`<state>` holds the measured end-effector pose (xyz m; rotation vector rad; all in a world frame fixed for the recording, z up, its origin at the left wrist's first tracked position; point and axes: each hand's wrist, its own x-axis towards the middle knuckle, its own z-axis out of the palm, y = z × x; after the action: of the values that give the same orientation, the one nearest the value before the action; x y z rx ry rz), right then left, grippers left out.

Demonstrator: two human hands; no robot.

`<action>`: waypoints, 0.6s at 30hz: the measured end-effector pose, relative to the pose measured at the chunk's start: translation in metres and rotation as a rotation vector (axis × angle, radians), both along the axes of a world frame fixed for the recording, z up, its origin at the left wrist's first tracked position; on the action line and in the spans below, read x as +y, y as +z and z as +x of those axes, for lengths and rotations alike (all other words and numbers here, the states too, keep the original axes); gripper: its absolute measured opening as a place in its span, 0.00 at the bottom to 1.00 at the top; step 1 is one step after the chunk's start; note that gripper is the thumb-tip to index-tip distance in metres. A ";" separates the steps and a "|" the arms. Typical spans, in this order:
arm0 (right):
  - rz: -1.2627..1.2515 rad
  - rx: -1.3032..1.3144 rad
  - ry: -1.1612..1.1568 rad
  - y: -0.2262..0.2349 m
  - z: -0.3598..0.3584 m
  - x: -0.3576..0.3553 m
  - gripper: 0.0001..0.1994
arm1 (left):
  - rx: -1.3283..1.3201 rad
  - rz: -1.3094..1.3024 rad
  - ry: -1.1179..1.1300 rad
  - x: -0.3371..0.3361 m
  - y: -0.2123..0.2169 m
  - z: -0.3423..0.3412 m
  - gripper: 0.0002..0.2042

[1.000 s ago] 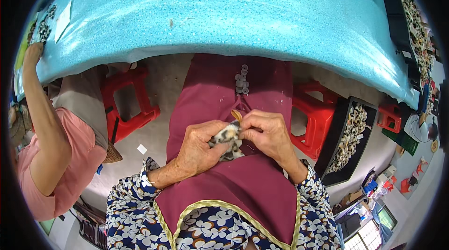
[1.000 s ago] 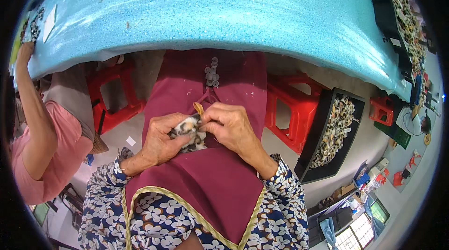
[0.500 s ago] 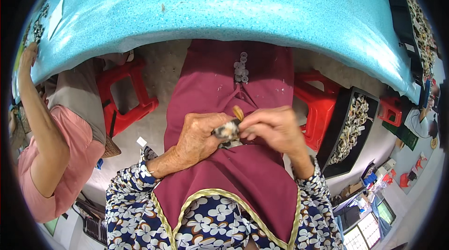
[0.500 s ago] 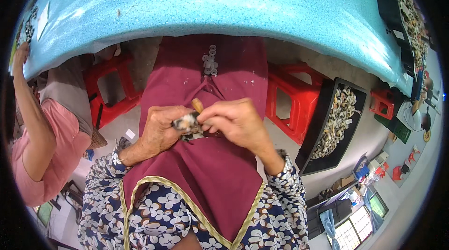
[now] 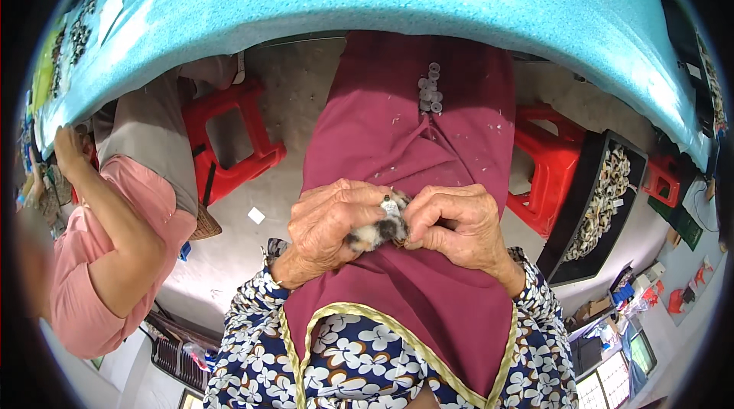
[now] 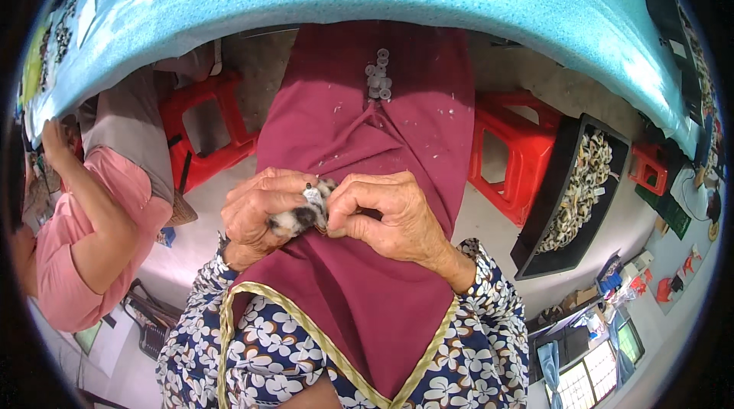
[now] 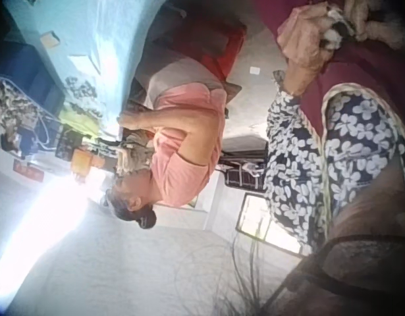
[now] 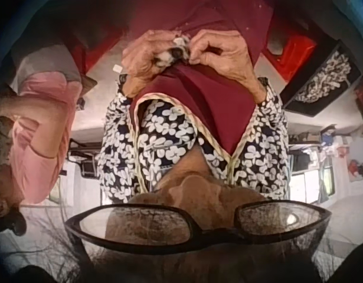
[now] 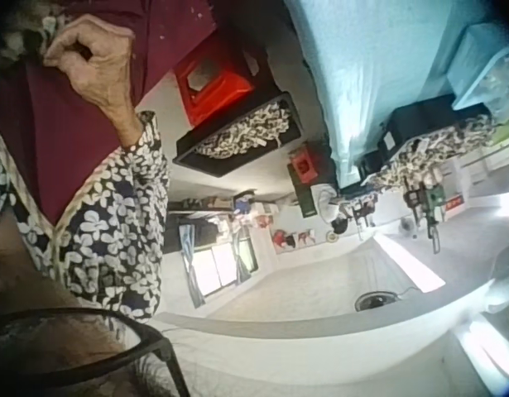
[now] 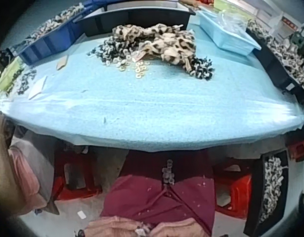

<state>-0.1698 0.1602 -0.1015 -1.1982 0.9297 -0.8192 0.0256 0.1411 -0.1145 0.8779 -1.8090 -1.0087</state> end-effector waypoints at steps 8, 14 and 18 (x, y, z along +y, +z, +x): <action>0.315 -0.128 0.209 -0.012 -0.022 -0.004 0.02 | 0.169 0.177 -0.116 0.016 -0.029 -0.003 0.11; -0.232 0.760 -0.108 -0.052 -0.041 -0.060 0.04 | 0.131 0.119 -0.231 0.013 -0.031 -0.006 0.14; -0.301 1.176 0.084 -0.082 -0.026 -0.069 0.06 | 0.108 0.093 -0.238 0.012 -0.034 -0.006 0.15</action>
<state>-0.1958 0.0912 -0.1838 -2.0185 1.7004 -0.1005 0.0191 0.1535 -0.1484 0.6597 -1.8153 -1.2745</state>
